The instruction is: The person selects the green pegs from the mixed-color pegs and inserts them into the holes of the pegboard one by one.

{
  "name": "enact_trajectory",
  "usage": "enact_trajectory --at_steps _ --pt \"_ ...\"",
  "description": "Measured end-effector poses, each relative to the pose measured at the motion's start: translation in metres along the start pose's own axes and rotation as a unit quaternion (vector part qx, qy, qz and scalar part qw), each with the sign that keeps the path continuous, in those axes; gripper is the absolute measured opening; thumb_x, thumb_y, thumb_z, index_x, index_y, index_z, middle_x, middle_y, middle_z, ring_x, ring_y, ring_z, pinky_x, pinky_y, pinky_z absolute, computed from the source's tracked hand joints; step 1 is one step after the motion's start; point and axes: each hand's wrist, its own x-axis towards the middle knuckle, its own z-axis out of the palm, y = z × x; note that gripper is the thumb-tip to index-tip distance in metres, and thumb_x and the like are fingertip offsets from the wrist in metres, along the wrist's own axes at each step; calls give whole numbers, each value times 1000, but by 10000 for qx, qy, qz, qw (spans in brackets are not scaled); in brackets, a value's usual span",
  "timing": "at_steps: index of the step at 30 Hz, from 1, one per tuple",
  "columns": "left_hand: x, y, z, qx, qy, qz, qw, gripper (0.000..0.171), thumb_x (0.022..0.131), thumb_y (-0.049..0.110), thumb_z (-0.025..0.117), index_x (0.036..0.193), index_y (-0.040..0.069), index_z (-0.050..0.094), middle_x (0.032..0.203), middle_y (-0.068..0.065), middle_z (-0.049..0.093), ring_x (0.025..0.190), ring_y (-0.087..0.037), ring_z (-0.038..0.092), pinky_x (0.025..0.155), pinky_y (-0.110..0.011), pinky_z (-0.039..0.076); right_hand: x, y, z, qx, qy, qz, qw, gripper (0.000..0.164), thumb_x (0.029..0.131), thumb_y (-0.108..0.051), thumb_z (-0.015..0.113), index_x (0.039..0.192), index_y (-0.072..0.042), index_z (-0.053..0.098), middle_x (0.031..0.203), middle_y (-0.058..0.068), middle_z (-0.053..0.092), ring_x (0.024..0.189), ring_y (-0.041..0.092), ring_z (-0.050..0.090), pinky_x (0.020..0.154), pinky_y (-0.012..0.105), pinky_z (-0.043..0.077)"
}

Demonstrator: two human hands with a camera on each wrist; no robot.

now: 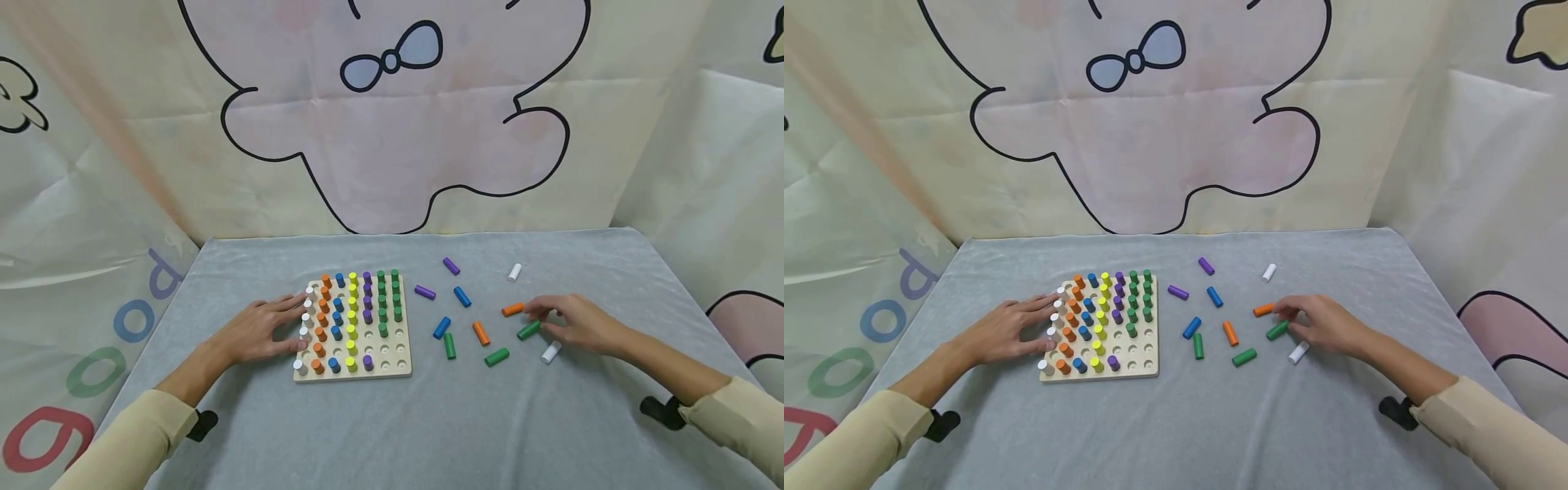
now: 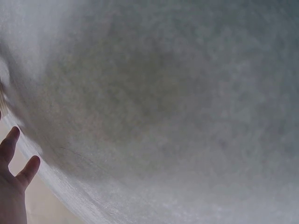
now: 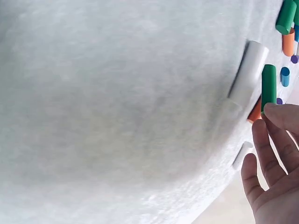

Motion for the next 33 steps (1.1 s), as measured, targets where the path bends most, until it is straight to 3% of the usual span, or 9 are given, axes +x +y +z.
enact_trajectory --at_steps 14,24,33 --pt "0 0 1 -8 34 27 10000 79 89 65 58 147 12 50 158 -9 37 142 -38 37 101 -64 38 18 -18 -1 106 -43 -63 9999 33 83 3 76 114 -7 71 103 -5 74 88 7 64 78 37 55" --pt "0 0 1 -52 52 13 10000 79 89 64 58 147 12 50 158 -9 37 142 -39 37 101 -65 38 30 -28 8 295 186 -497 9982 29 81 1 80 108 -7 72 97 -4 74 86 6 67 73 36 54" --pt "-1 0 1 -74 56 3 10000 79 89 64 59 148 12 50 158 -9 36 142 -39 36 101 -65 38 35 -31 17 506 248 -316 9979 27 82 0 80 106 -7 72 98 -3 74 86 6 66 75 33 53"
